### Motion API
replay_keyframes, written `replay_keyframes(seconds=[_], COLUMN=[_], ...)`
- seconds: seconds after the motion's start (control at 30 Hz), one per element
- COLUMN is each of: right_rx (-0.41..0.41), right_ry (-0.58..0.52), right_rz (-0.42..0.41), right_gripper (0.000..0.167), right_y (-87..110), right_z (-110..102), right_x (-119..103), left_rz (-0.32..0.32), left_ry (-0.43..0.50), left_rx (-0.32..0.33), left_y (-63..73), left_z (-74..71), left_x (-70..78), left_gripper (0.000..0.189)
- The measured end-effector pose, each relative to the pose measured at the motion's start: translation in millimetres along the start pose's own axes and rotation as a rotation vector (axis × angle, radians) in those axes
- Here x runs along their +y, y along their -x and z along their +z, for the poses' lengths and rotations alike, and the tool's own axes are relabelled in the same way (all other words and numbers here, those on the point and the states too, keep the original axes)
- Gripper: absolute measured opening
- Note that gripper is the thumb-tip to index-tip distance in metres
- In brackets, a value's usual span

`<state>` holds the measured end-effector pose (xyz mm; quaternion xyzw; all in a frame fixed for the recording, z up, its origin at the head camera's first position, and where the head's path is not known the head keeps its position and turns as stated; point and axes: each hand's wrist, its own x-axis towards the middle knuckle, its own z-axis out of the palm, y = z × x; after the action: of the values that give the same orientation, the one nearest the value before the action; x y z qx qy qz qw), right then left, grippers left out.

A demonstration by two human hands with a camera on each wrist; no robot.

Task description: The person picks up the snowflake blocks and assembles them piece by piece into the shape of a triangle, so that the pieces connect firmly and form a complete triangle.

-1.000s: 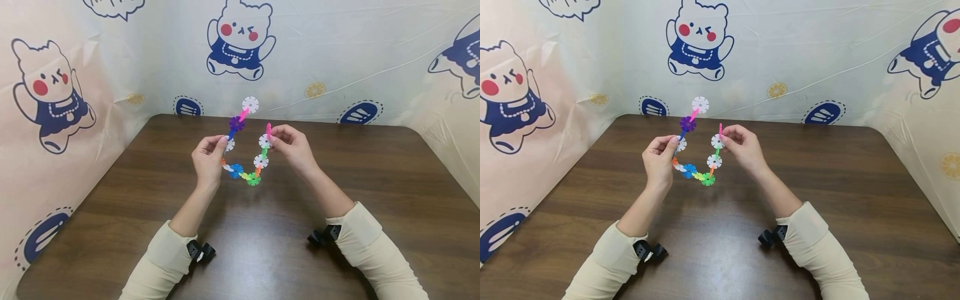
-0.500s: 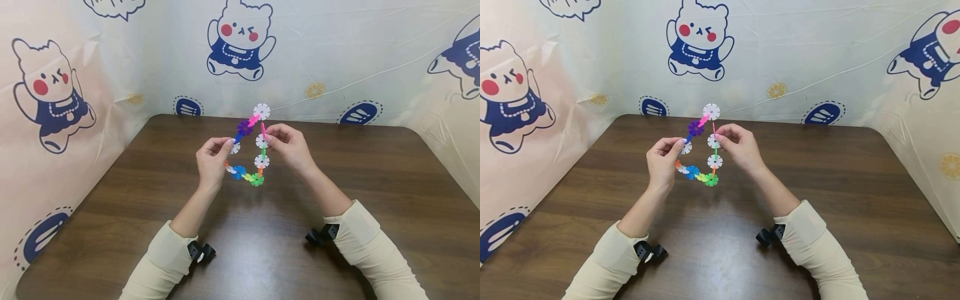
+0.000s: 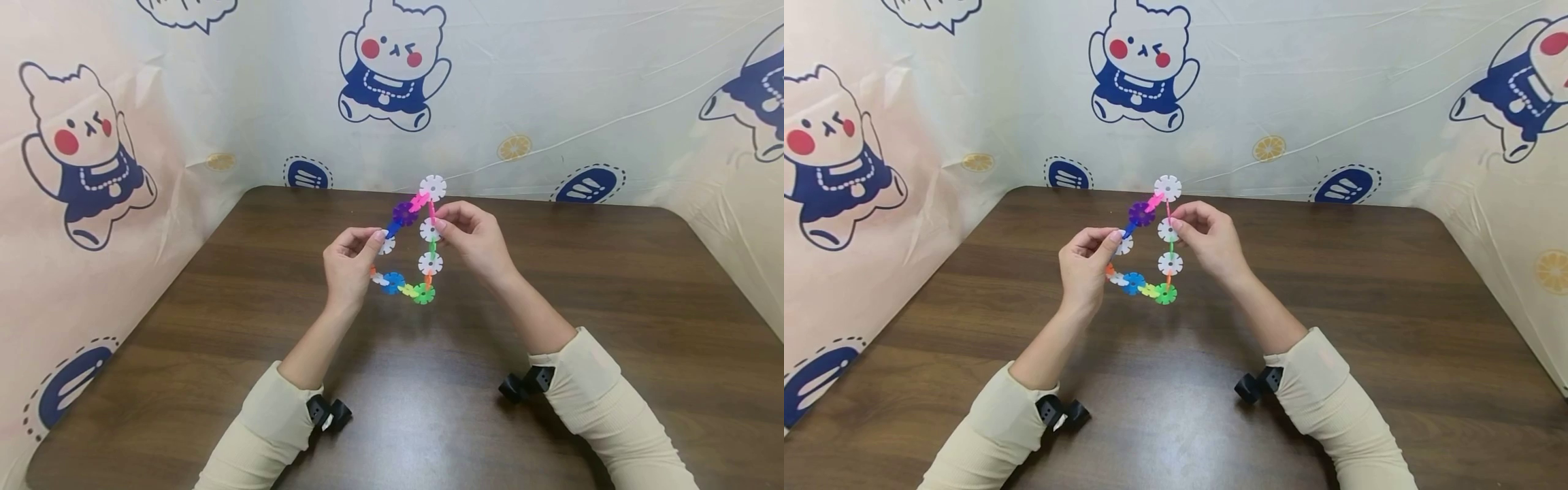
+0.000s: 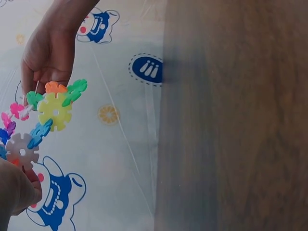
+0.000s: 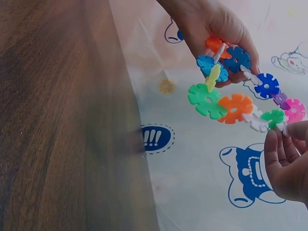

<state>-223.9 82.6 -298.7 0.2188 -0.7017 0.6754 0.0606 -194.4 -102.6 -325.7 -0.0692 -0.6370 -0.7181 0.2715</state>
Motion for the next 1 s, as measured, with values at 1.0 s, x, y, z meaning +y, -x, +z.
replay_keyframes(seconds=[1.0], right_rx=[0.009], right_ry=[0.172], right_rz=[-0.090], right_gripper=[0.014], right_y=[9.1], right_z=[-3.1], right_x=[0.5], left_rz=[0.181], left_ry=[-0.311], left_rx=[-0.286], left_y=[-30.5], left_z=[14.1], left_x=[41.6], left_gripper=[0.025])
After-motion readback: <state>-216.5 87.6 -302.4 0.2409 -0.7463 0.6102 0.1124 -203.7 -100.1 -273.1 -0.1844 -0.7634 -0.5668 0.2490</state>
